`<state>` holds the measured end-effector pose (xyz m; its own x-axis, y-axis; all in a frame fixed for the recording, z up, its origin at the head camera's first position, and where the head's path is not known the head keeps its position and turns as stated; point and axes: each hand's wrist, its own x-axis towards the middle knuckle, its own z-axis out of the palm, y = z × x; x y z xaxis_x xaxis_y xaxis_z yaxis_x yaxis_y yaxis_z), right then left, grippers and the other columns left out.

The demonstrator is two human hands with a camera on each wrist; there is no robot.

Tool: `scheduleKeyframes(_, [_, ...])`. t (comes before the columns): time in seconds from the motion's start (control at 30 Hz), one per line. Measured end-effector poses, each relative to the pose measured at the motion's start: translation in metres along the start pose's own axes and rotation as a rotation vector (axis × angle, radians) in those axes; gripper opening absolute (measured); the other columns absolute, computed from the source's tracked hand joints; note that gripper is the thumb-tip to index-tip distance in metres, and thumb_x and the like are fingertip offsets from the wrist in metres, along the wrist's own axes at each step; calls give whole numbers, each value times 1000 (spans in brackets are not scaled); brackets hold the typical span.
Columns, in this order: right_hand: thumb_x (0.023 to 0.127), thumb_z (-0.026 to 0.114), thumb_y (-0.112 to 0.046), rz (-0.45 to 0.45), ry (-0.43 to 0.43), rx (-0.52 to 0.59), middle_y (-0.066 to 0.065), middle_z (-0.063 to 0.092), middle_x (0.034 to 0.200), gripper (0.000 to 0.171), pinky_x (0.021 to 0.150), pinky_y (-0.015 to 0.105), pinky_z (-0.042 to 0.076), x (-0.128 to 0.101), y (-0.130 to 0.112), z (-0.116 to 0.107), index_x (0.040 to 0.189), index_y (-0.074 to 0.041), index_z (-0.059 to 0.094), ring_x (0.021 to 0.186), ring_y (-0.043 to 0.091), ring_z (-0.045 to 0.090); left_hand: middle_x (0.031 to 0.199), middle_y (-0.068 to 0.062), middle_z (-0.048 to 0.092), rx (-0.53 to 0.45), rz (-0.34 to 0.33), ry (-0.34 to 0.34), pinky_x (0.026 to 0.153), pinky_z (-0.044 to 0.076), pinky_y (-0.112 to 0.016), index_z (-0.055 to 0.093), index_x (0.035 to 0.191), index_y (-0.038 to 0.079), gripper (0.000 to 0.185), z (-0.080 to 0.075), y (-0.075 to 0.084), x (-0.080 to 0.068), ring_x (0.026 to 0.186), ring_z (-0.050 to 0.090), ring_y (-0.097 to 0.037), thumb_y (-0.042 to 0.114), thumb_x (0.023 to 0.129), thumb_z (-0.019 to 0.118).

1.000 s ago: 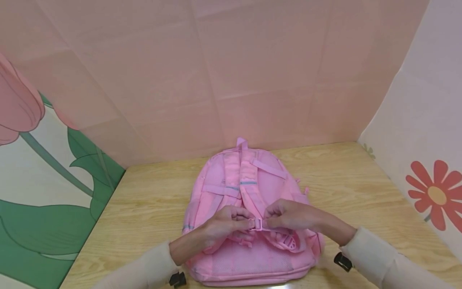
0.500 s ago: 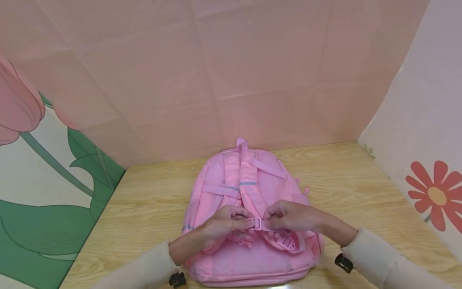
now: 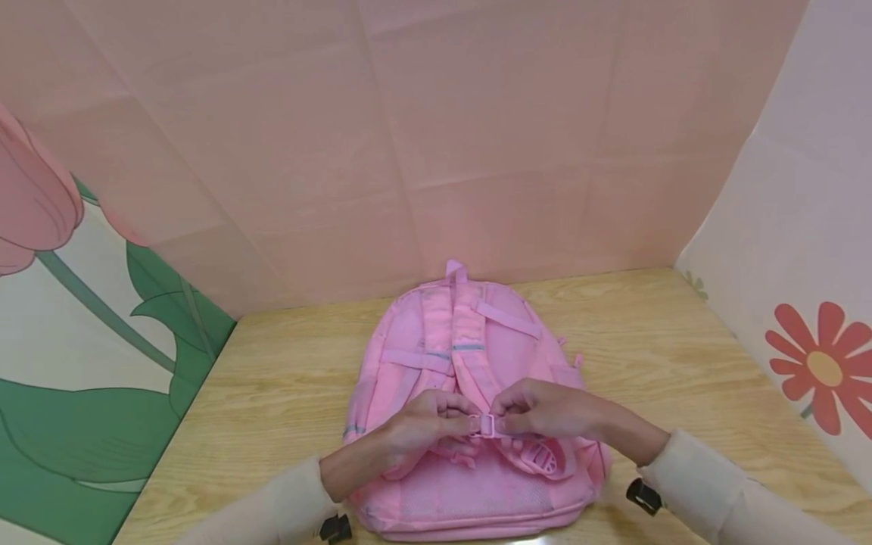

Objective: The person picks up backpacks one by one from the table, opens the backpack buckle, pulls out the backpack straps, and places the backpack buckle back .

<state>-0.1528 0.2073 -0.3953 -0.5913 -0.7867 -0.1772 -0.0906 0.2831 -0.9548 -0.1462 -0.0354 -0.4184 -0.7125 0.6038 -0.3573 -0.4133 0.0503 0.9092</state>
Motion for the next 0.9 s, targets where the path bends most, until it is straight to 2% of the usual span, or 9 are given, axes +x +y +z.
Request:
scheduleKeyframes(0.4, [99,55,-8,-25,2,11,-1,59,78,14,54,13,44,2,0,2,99,2,65,64,3,52,85,-5,68,10,8,6,79,63,-44,66,111,-2,19,0,-1,1,70,69,-16,5,93,66])
scheduleKeyframes(0.67, [100,58,-14,50,4,107,-1,59,73,23,56,14,51,-1,0,2,94,7,60,62,5,57,86,-5,69,-21,10,10,81,62,-47,66,111,-3,20,-1,0,-1,68,69,-16,4,93,67])
scheduleKeyframes(0.9, [101,56,-13,47,-19,118,5,65,79,24,57,15,52,-3,1,-1,97,11,60,66,7,60,84,-5,69,-38,4,14,81,61,-49,66,109,-3,18,-1,2,-1,69,69,-17,5,93,67])
